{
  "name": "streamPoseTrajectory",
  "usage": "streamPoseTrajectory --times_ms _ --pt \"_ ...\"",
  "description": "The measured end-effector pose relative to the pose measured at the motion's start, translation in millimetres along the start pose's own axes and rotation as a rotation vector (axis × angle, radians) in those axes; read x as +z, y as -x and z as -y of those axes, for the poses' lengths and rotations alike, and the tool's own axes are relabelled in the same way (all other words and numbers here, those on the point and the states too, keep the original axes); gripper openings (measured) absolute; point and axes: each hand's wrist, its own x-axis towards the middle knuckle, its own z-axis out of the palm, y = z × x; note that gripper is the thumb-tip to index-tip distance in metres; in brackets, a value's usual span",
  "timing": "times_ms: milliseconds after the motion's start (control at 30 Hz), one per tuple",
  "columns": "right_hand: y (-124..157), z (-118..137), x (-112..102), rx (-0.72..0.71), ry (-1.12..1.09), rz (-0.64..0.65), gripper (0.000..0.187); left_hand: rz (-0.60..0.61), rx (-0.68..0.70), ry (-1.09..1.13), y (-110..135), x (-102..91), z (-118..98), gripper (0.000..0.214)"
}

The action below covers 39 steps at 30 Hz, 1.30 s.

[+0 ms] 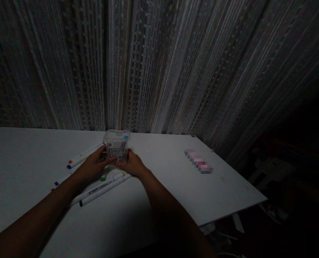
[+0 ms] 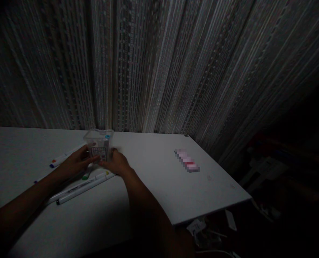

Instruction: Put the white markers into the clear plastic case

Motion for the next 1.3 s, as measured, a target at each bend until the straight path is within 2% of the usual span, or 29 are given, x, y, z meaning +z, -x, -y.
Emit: streamPoseTrajectory --times_ms 1133,1300 --pt "-0.1 0.8 0.1 0.011 0.000 0.000 0.062 -0.025 -0.006 -0.009 2.2 1.1 -4.5 0.060" --pt "0.6 1.6 -0.3 0.005 -0.007 0.005 0.061 0.003 -0.009 -0.021 0.3 0.0 -1.3 0.058"
